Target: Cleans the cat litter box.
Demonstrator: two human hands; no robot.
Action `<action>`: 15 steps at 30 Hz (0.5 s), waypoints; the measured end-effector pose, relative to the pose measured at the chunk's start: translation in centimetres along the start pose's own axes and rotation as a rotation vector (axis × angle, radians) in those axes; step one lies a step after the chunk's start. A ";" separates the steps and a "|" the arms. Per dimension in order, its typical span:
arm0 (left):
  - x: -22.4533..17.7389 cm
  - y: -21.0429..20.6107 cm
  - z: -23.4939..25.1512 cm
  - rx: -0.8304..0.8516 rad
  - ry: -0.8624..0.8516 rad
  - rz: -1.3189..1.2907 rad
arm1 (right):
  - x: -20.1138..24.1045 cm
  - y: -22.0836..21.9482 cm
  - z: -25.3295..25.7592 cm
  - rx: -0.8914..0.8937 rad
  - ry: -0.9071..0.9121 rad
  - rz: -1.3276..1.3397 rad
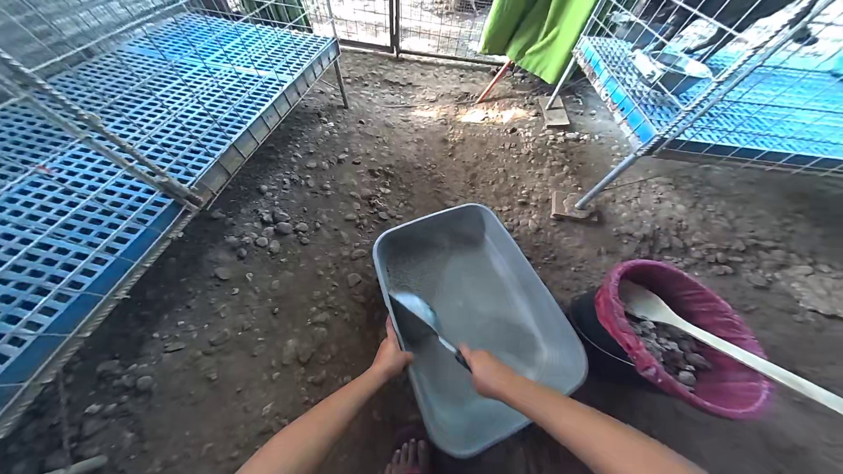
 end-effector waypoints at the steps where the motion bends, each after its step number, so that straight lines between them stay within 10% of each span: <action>1: 0.0 -0.1 0.1 0.009 0.006 -0.002 | -0.6 -0.9 -1.1 0.020 -0.008 -0.004; 10: -0.1 0.3 0.0 0.019 -0.005 -0.032 | 6.1 5.5 7.0 -0.229 -0.059 0.201; 15: 0.2 0.5 0.1 0.021 -0.010 -0.050 | 5.1 1.4 4.7 -0.149 -0.033 0.183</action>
Point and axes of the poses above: each hand's wrist, its own z-axis towards the middle knuckle, its own y-axis out of the back of the hand, x = y × z, the point moved 5 cm from there along z, towards the middle knuckle, and after that the axes turned 7 degrees about y, right-handed, at the moved point
